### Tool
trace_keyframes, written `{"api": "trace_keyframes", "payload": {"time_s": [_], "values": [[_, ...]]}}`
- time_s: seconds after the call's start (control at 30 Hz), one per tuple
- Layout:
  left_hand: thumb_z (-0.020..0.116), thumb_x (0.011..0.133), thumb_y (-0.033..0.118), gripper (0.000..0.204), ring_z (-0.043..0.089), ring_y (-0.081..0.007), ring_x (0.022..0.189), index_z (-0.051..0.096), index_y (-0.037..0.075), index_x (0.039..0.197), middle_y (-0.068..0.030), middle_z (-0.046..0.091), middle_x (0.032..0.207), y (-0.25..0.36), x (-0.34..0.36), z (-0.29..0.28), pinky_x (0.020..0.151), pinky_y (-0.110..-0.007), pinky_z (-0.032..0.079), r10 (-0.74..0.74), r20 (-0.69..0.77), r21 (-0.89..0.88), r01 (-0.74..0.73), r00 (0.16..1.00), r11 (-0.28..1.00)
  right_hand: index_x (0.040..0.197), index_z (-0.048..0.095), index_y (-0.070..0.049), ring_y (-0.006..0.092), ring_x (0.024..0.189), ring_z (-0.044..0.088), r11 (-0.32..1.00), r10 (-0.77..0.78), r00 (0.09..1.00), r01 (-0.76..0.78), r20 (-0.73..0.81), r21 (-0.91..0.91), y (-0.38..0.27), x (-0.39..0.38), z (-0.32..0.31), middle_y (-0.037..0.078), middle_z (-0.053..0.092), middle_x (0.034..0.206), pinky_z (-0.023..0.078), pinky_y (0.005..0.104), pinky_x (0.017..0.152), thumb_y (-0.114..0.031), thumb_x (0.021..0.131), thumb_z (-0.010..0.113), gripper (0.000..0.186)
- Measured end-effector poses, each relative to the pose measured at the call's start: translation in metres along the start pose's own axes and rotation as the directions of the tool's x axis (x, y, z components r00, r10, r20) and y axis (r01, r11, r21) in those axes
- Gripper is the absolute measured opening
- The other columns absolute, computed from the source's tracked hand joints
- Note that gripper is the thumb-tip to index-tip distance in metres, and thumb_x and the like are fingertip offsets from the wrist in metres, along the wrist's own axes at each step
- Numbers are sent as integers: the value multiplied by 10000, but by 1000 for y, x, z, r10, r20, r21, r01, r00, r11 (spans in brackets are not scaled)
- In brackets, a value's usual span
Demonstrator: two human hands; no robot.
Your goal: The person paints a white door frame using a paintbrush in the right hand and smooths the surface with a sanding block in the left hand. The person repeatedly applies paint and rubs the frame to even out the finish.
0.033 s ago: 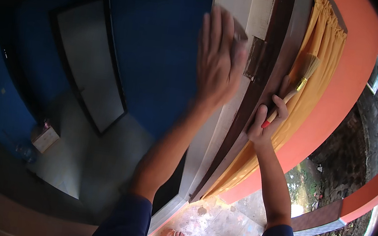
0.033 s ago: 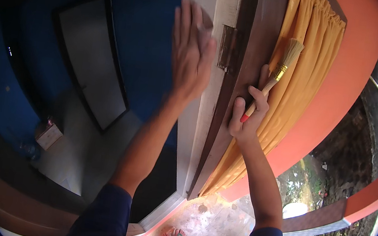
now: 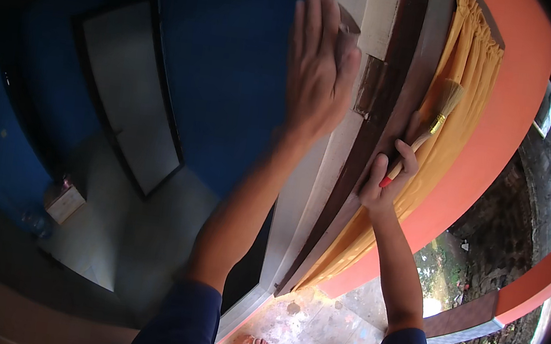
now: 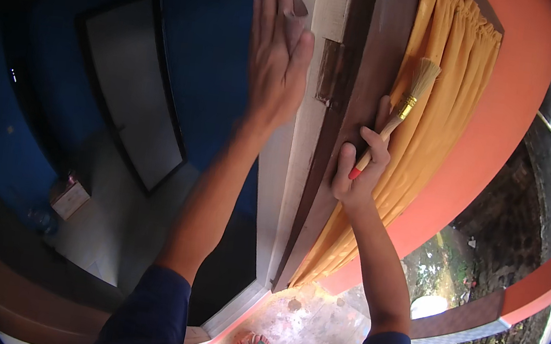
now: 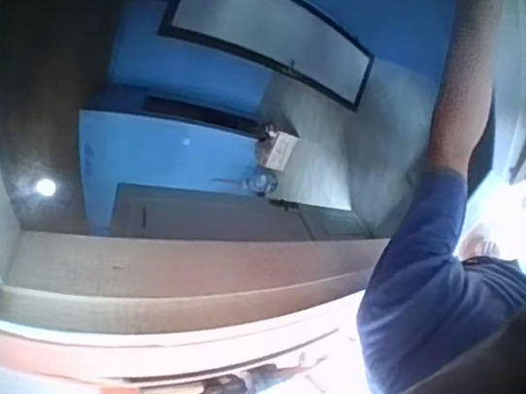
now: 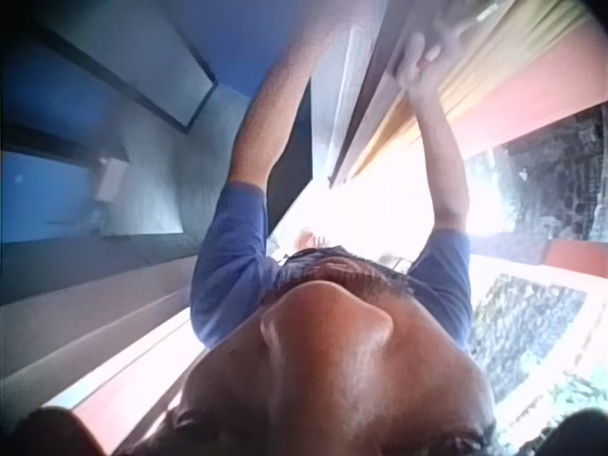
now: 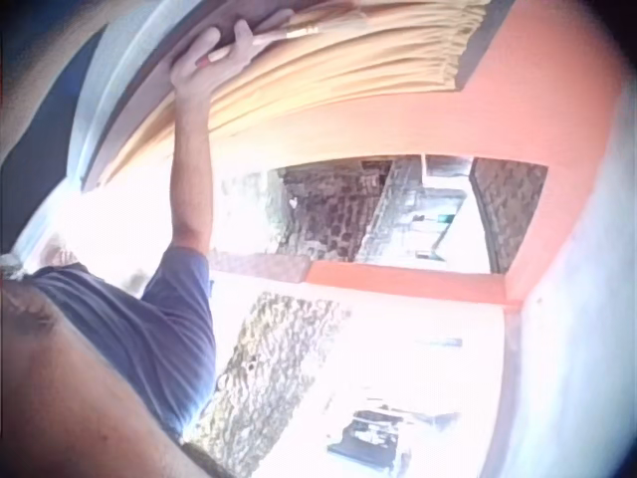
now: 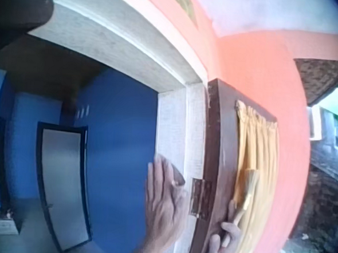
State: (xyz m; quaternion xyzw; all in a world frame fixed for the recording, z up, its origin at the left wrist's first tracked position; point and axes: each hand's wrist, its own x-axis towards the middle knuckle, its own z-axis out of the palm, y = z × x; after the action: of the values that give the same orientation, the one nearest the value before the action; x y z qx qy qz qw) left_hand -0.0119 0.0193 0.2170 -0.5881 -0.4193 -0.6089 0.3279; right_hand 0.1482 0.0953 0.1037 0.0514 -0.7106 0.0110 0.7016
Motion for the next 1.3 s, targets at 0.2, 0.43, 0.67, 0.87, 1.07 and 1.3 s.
{"api": "trace_keyframes", "payload": {"time_s": [0.2,0.43,0.67,0.87,1.07,1.3], "values": [[309,1106,452,717,144,-504,1554,251,-58,1607,-314,170,1677,20,-110,8,1260,-588,103,-64,168,51,56,984,997,1341,410,-57,534,1541,202,1000,-1,1000,1,-3,-9,7,6,-5,456,224,1589,110,574,1243,-100,1041,497,315],[316,1107,438,701,126,-474,1568,227,-30,1621,-279,173,1690,11,-37,8,1268,-560,123,-54,43,72,50,998,996,1321,412,-45,530,1547,186,1000,-11,1000,11,-4,22,9,5,-2,467,211,1585,89,568,1247,-92,1038,490,297],[367,1114,417,666,260,-466,1534,338,-67,1570,-296,261,1656,-3,38,15,1254,-518,225,105,-143,-25,-110,984,994,1317,411,-46,522,1555,165,1000,-4,1000,4,8,30,6,7,-5,477,201,1581,68,583,1243,-59,1027,472,297],[381,1115,409,663,267,-436,1540,351,-86,1556,-277,299,1648,2,15,6,1266,-485,219,111,-86,-81,-118,990,990,1325,396,-42,528,1553,164,1000,6,1000,-6,24,23,3,8,-7,471,159,1597,84,580,1241,-68,1035,463,299],[434,1095,306,590,305,-482,1509,395,-97,1525,-310,312,1626,-13,92,2,1241,-519,267,122,-223,-299,-187,967,936,1322,386,-28,518,1553,174,1000,-9,999,9,32,11,2,7,-2,475,157,1593,103,570,1239,-75,1041,466,296],[433,1104,375,657,246,-418,1550,333,-90,1558,-273,293,1651,-10,45,4,1257,-454,261,165,-124,-118,-179,979,977,1325,386,-33,498,1562,160,998,12,1000,-12,9,62,1,6,-1,474,157,1592,108,557,1240,-71,1045,458,292]]}}
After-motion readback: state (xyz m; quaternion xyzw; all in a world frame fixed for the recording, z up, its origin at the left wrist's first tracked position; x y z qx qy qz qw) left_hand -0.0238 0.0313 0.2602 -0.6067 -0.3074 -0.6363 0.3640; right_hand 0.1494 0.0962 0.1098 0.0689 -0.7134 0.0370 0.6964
